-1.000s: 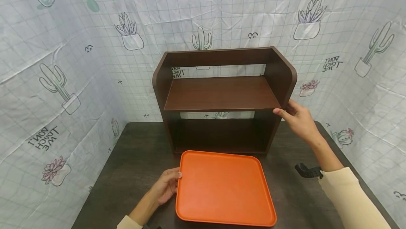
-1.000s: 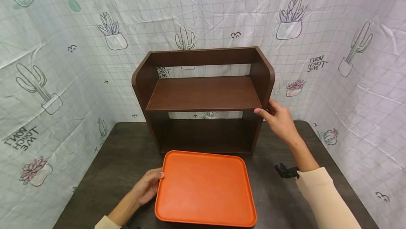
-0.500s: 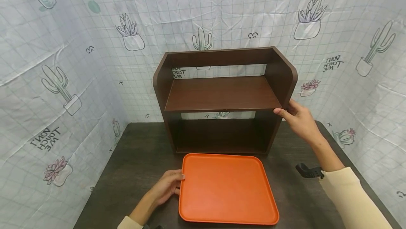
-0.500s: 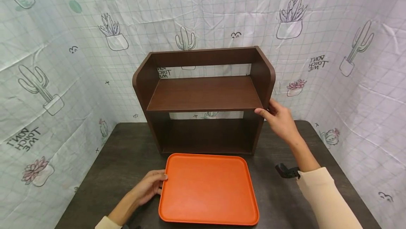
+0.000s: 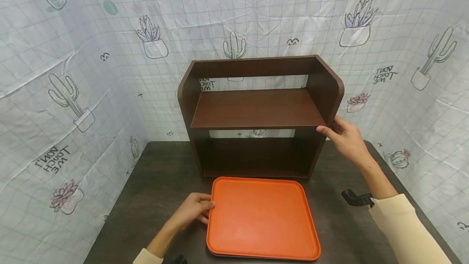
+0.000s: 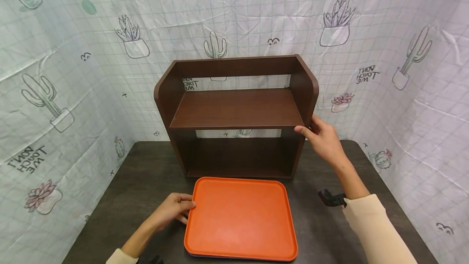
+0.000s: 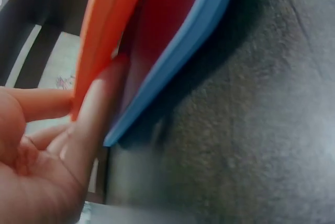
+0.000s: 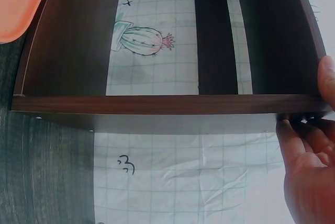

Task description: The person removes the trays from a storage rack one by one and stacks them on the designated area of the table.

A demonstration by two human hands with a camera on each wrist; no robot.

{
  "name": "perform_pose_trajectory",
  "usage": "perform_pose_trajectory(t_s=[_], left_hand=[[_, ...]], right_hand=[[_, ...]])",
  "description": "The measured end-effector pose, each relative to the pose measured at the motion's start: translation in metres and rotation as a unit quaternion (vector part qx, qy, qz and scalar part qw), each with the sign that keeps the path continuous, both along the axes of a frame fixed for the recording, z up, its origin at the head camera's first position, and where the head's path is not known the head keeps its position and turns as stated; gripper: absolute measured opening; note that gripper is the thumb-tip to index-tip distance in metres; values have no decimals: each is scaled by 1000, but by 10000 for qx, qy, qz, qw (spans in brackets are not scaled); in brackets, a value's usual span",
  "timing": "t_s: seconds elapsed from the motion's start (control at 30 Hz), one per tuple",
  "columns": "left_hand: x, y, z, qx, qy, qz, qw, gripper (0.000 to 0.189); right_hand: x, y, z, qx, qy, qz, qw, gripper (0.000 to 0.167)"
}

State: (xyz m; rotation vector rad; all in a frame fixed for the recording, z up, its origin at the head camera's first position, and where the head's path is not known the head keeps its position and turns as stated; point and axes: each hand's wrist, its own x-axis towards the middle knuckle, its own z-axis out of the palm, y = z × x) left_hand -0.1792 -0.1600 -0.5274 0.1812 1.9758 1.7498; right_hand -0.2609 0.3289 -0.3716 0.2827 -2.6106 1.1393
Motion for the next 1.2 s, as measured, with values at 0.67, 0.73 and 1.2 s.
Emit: perform_pose_trajectory(t_s=[0.67,0.73,1.2], left_hand=[[8,13,0,-1560,1109,563,9799,32],[7,13,-2,-1368,995,594,9838,32],[4,8,-5,-1043,567,490,9917,34]], right_hand=[[1,-2,-1,-134,-181,-98,9997,65],[0,-2,-2,-129,-150,-101,9998,64],[-1,-2,-3,-141,-107,-97,9998,64]])
